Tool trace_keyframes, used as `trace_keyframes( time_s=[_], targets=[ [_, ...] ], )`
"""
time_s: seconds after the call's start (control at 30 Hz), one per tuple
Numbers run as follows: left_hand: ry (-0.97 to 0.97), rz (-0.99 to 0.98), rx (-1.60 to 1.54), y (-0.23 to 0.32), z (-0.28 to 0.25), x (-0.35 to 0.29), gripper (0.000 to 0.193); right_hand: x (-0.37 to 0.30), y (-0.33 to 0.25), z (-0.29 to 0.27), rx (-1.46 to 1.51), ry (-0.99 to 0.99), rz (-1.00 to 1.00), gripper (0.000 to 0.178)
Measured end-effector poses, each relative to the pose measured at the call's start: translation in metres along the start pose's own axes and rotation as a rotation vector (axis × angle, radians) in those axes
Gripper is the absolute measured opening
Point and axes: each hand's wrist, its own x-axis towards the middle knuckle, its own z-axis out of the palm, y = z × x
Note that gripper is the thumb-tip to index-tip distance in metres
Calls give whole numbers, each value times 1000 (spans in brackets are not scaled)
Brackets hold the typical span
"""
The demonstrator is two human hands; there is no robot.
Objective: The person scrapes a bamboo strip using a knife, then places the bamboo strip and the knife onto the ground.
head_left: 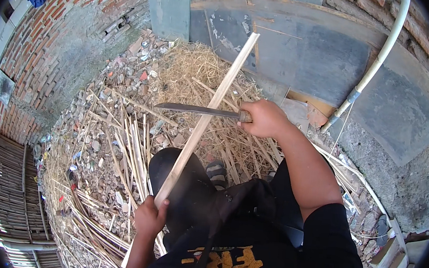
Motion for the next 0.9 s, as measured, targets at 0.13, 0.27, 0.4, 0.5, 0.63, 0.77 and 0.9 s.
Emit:
trace_keyframes(
  time_s=[0.13, 0.27, 0.4, 0.5, 0.63, 0.77, 0.9],
  targets=[
    [-38, -36, -80, 3, 2, 2, 49, 2, -22, 5, -74, -87, -46, 27],
    [-22, -9, -75, 0, 0, 7, 49, 15, -27, 21, -161, -144, -72, 25],
    [-46, 25, -92, -3, -1, 9, 50, 33, 42, 38, 168, 56, 241, 27],
    [-63, 44, -71, -7, -1, 11, 50, 33, 41, 33, 230, 130, 315, 31],
    [-91, 16, -90, -8, -1, 9, 51, 21, -6, 38, 129, -39, 176, 26],
    [-81, -1, -67, -8, -5, 10, 50, 16, -41, 43, -108, -129, -26, 20],
    [-67, 5, -78, 2, -9, 14, 51, 36, 25, 37, 236, 38, 346, 26]
  ],
)
